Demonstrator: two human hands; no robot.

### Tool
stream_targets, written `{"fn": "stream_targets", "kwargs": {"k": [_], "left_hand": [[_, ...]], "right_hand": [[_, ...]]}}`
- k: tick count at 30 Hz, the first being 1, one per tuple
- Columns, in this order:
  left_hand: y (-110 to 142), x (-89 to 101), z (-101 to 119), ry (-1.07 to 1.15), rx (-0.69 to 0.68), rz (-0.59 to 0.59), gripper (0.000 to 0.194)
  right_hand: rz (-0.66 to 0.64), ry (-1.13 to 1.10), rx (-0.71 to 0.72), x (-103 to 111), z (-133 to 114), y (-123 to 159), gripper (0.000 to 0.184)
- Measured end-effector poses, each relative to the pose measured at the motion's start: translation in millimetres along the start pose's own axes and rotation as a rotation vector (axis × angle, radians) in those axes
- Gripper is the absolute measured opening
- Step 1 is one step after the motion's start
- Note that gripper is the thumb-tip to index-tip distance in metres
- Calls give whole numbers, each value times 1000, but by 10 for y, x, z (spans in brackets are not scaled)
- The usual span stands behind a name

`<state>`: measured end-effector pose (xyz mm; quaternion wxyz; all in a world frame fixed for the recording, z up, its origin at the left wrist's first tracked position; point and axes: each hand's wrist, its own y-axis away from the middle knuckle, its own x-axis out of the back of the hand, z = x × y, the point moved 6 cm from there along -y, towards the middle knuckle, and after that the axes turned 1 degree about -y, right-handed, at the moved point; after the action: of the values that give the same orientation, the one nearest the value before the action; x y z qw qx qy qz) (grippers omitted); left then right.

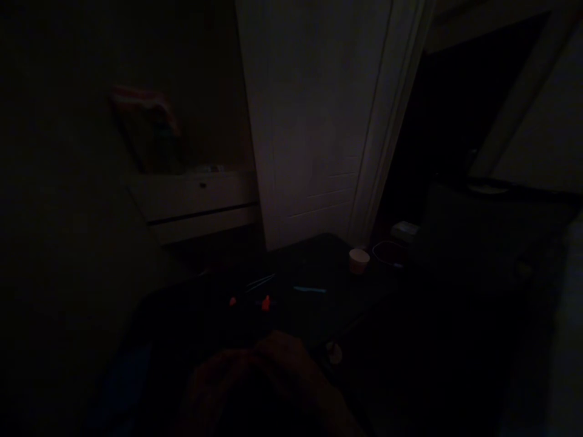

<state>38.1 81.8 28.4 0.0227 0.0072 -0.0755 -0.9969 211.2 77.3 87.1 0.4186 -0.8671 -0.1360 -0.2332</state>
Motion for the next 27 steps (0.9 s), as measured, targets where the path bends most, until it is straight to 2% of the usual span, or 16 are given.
{"fn": "stream_targets", "kwargs": {"k": [4, 8, 14, 17, 19, 21, 24, 27], "left_hand": [[28, -56, 41, -76, -35, 38, 56], [54, -105, 109, -241, -89, 128, 60], [77, -135, 132, -378, -173, 139, 64], [81, -99, 130, -407, -200, 112, 60], [83, -73, 121, -418, -205, 76, 56], [84, -53, 100, -421, -197, 34, 56], [77, -46, 55, -398, -163, -25, 65], [67, -70, 51, -370, -138, -72, 76]], "right_hand": [[61, -16, -7, 54, 85, 10, 32], [76, 5, -7, 32, 225, 44, 37], [66, -12, -63, 48, 182, 63, 26], [-13, -20, -113, 45, 136, 68, 23], [-93, -26, -78, 7, 126, 56, 25], [-140, -24, 11, -31, 121, 33, 19], [-118, 29, 124, -42, 109, 7, 21], [-59, 82, 166, -12, 48, 1, 23]]}}
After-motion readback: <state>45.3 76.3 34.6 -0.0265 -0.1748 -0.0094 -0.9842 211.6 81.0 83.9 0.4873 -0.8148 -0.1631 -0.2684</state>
